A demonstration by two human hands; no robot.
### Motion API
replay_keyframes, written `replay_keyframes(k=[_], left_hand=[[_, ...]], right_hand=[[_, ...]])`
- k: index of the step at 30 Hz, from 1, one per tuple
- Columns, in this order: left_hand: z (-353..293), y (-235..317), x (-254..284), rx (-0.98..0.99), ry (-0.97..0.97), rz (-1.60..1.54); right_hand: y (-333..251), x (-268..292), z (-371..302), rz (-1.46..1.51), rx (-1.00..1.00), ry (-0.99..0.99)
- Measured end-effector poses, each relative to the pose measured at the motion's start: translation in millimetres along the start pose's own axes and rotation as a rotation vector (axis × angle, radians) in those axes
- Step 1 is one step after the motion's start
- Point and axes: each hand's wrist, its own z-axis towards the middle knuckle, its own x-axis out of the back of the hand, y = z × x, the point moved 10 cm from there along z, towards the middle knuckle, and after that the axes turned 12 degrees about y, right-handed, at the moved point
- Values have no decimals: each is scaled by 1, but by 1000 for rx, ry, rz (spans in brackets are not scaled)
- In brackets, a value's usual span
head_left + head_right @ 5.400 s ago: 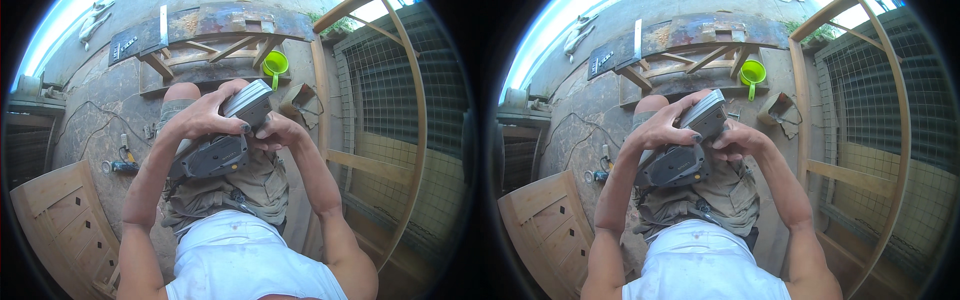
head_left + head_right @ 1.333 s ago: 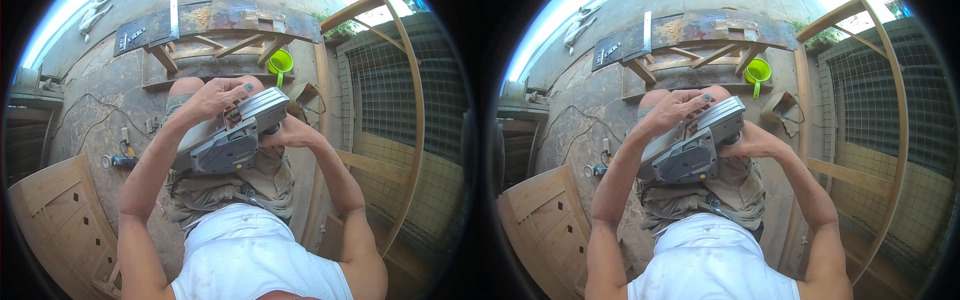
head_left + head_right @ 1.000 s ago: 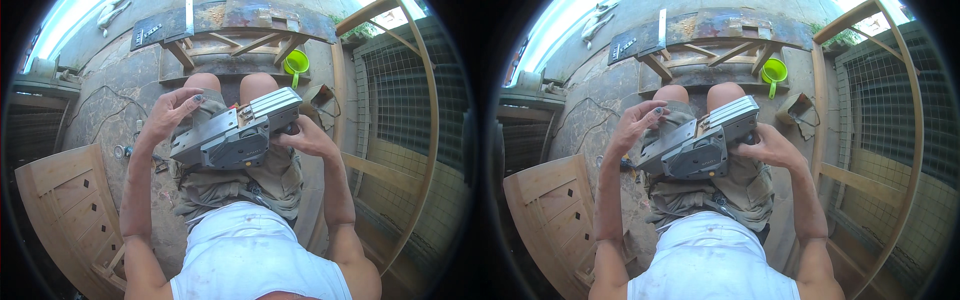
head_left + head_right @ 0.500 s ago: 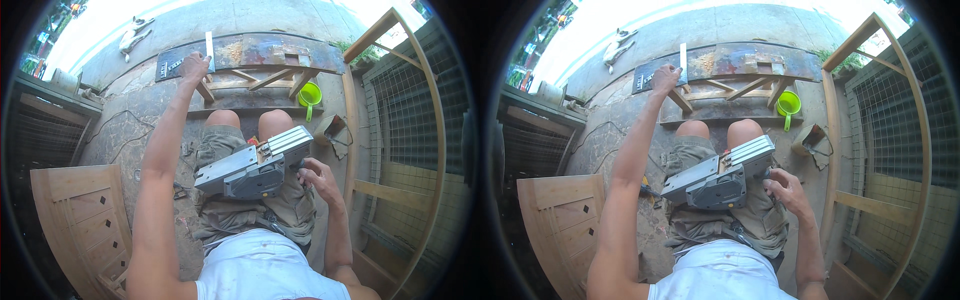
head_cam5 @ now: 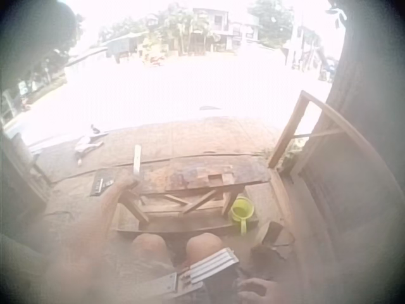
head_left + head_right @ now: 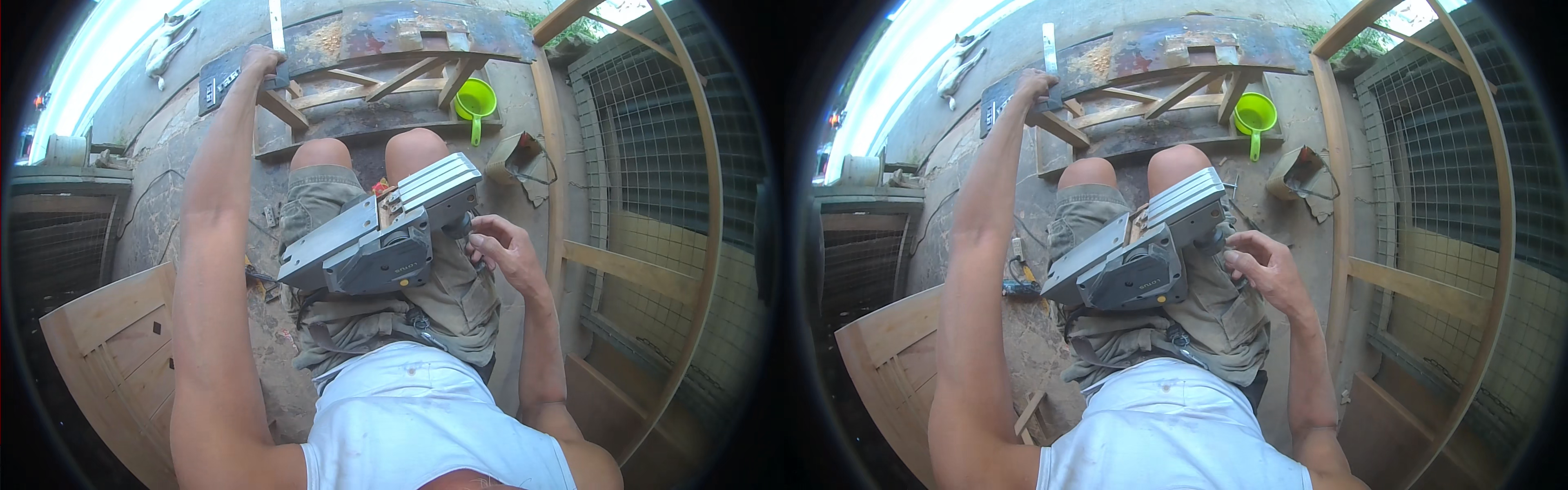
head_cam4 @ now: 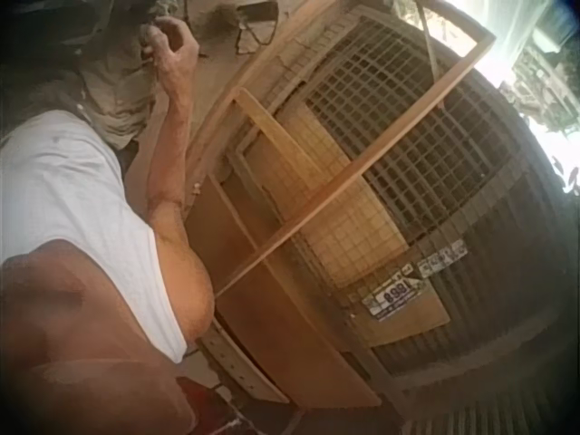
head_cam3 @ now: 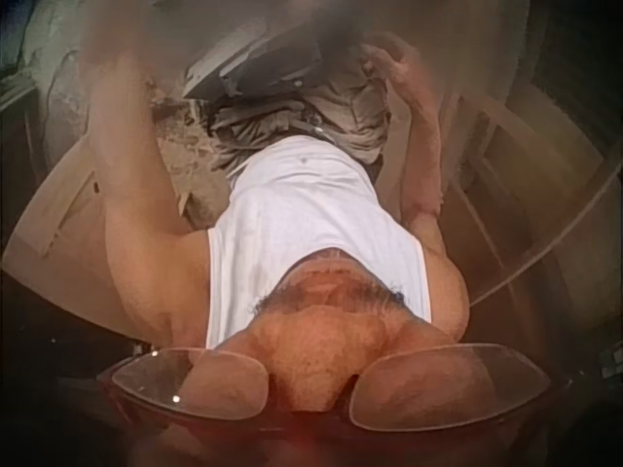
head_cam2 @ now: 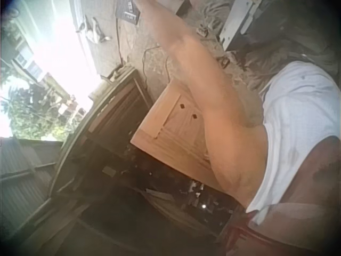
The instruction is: The person is adjusting the blade and testing the alignment of a wood planer using a square and a screwdriver.
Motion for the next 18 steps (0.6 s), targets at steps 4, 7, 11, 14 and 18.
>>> replay_keyframes(k=[4,7,11,14,18], left_hand=[[-121,107,-3,-179,36,-660],[-231,118,56,-349,-183,-710],[-367,133,110,-524,-211,-552],[-417,144,113,-533,-330,-345],[-444,157,111,-731,-225,-399]], right_hand=[[14,33,-16,-32,-16,97],[11,40,-19,-13,29,99],[5,43,-14,30,68,157],[-6,32,-4,122,108,170],[-29,5,1,98,215,127]])
